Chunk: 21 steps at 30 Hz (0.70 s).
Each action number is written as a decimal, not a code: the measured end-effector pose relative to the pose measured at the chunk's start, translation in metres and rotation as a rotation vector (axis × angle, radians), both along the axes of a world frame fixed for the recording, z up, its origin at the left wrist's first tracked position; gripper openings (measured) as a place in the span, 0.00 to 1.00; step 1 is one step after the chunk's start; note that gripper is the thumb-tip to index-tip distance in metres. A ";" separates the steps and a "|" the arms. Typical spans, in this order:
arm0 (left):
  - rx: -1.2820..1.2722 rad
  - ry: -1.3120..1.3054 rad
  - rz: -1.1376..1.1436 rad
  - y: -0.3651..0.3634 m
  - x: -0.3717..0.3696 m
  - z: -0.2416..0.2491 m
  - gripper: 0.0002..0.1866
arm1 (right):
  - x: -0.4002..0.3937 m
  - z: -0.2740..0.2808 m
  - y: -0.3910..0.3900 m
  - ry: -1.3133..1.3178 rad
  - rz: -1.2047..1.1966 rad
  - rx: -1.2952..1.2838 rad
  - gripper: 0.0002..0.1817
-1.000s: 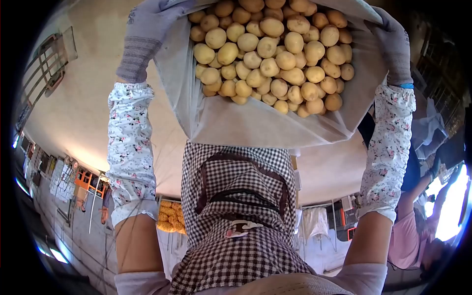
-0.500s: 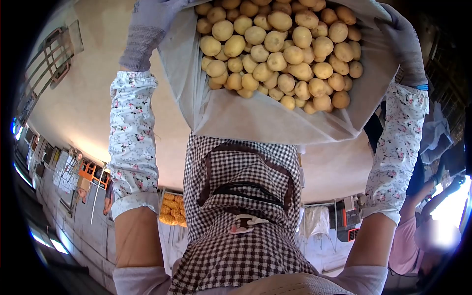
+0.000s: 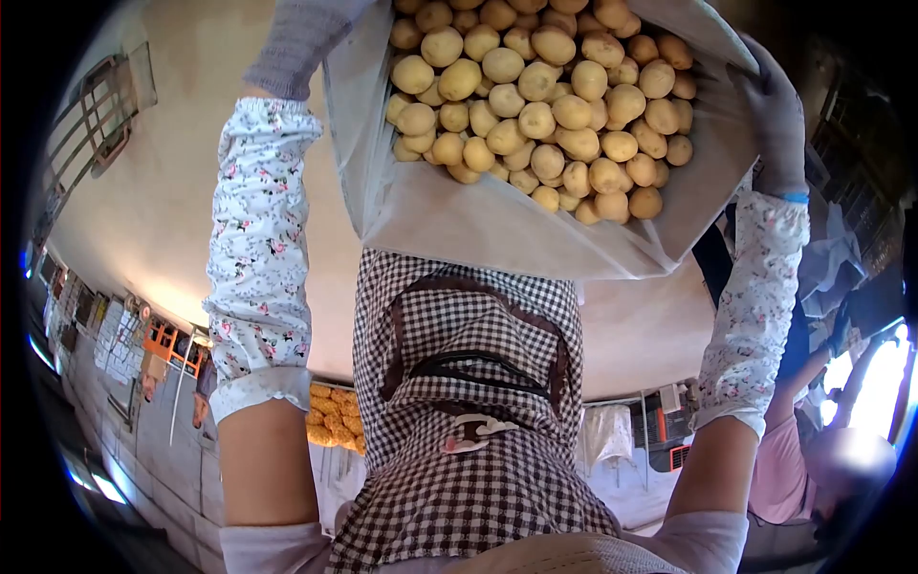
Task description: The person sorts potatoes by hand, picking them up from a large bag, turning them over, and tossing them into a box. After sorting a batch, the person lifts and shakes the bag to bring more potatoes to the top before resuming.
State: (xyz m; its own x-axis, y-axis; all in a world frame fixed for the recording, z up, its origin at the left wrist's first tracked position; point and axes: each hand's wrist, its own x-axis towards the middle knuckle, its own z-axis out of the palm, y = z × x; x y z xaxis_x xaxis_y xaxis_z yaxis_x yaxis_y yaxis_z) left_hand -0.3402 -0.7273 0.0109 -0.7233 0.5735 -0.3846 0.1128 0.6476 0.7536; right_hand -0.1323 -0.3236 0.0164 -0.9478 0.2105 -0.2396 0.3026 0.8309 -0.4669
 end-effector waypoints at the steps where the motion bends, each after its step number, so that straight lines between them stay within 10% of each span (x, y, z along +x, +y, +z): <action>1: 0.012 -0.015 0.003 0.008 -0.001 -0.001 0.15 | 0.002 0.012 -0.016 0.230 0.095 0.157 0.22; 4: -0.073 -0.011 -0.024 0.024 0.005 0.015 0.14 | 0.025 0.047 -0.081 0.438 0.021 0.162 0.20; 11: -0.059 0.137 -0.068 0.035 0.015 0.012 0.14 | 0.070 -0.033 -0.190 -0.218 -0.011 0.042 0.25; 21: 0.102 0.010 -0.017 0.056 0.016 0.002 0.14 | 0.059 0.073 -0.189 0.249 -0.477 -0.574 0.30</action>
State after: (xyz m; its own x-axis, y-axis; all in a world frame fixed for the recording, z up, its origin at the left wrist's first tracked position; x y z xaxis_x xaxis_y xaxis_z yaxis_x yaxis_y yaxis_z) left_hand -0.3241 -0.6708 0.0133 -0.7169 0.6211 -0.3167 0.1308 0.5659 0.8140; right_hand -0.0733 -0.5124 0.0896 -0.8262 0.5161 -0.2259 0.3958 0.2463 -0.8847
